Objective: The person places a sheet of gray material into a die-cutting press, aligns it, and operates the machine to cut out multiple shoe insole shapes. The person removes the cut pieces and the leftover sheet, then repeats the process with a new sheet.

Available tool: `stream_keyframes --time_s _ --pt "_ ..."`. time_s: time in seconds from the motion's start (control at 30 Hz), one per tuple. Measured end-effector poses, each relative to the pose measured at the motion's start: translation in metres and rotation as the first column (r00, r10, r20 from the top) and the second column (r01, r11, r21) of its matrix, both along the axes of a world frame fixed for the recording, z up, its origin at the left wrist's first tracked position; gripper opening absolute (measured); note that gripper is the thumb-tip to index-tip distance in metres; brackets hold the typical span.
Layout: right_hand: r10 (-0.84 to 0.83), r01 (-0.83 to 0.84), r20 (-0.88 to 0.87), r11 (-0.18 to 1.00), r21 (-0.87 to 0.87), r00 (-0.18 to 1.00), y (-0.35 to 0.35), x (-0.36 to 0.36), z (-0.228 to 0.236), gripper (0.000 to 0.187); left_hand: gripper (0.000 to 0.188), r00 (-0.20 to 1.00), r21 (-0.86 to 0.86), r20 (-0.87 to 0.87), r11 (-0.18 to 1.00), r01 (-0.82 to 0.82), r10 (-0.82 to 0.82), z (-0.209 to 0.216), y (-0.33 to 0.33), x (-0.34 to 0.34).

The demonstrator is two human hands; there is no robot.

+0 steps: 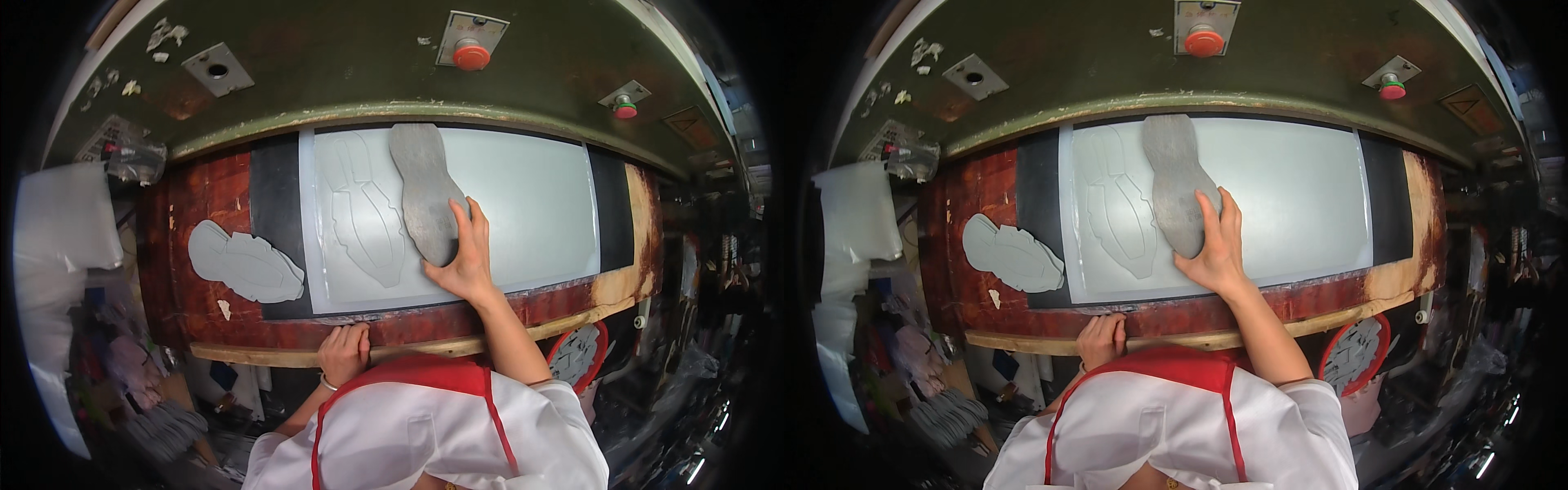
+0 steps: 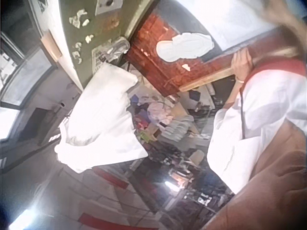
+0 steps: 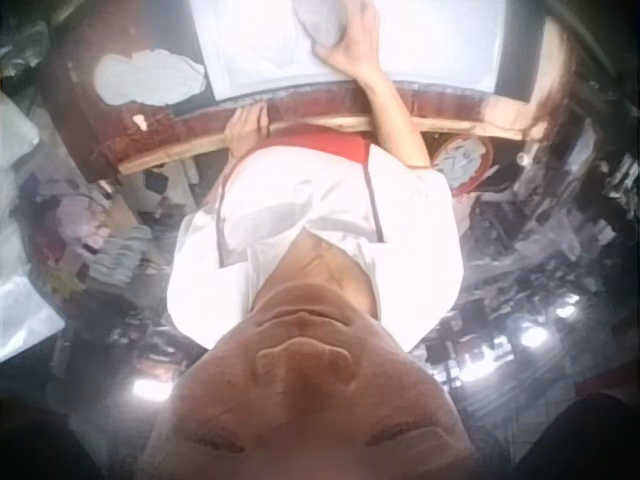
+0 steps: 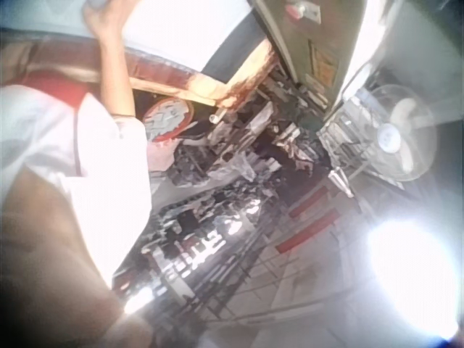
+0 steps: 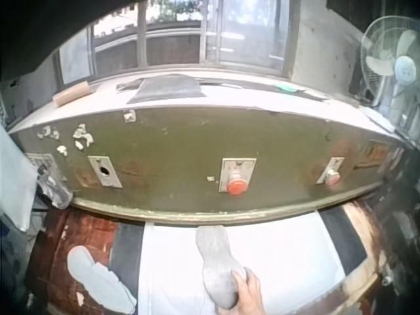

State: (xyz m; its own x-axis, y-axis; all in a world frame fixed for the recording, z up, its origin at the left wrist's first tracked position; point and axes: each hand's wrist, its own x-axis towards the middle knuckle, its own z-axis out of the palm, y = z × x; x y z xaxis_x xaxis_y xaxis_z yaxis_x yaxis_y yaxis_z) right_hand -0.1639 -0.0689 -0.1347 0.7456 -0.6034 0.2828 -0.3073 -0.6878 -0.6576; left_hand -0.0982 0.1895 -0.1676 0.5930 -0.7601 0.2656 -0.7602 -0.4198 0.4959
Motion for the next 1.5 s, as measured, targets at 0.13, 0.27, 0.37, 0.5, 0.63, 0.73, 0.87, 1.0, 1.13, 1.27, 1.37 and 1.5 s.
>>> stream_keyframes --time_s 0.13,0.27,0.37,0.5,0.63,0.73,0.87,1.0,1.13,1.27,1.37,1.5 --pt "-0.008 0.004 0.039 0.995 0.099 0.999 -0.046 0.007 0.026 0.101 0.009 0.999 -0.012 0.007 0.999 -0.036 0.036 0.018 -0.022 0.011" --pt "-0.480 0.460 0.423 0.874 0.158 0.769 -0.180 0.024 0.070 0.082 0.010 0.994 -0.009 -0.046 0.995 -0.095 0.094 0.019 -0.064 0.054" --pt "-0.601 0.700 0.411 0.699 -0.144 0.685 -0.265 0.018 0.094 0.082 0.009 0.993 -0.057 -0.006 0.991 -0.117 0.117 0.016 -0.092 0.086" --pt "-0.563 0.692 0.440 0.687 -0.221 0.699 -0.286 0.032 0.080 0.090 0.009 0.978 -0.061 0.003 0.976 -0.209 0.209 0.010 -0.128 0.124" --pt "-0.564 0.705 0.505 0.697 -0.134 0.654 -0.276 0.031 0.067 0.096 0.010 0.973 -0.021 0.037 0.974 -0.228 0.228 0.006 -0.145 0.153" --pt "-0.575 0.645 0.366 0.757 -0.101 0.732 -0.268 0.017 0.060 0.098 0.014 0.985 -0.086 0.054 0.984 -0.159 0.164 0.001 -0.144 0.158" --pt "-0.546 0.587 0.372 0.809 0.004 0.750 -0.205 -0.019 0.036 0.086 0.019 0.980 -0.053 0.057 0.981 -0.188 0.191 -0.002 -0.145 0.153" --pt "-0.167 0.177 0.152 0.983 -0.051 0.974 -0.124 -0.050 -0.005 0.018 0.031 0.952 0.079 0.023 0.949 -0.307 0.306 0.000 -0.144 0.148" --pt "-0.190 0.192 0.226 0.981 0.013 0.955 -0.107 -0.069 -0.028 0.011 0.026 0.962 -0.021 0.051 0.963 -0.268 0.269 0.007 -0.136 0.129" --pt "-0.177 0.178 -0.027 0.984 0.026 0.984 -0.102 -0.083 -0.018 0.010 0.022 0.952 -0.055 -0.041 0.950 -0.306 0.304 0.017 -0.118 0.089" --pt "-0.255 0.223 0.165 0.956 0.192 0.953 -0.094 -0.062 -0.004 0.015 0.021 0.956 0.039 0.018 0.955 -0.295 0.294 0.013 -0.096 0.061" --pt "-0.022 0.012 0.143 0.997 0.072 0.989 -0.072 -0.001 0.004 0.078 0.013 0.984 -0.022 0.029 0.984 -0.177 0.178 0.000 -0.058 0.031"
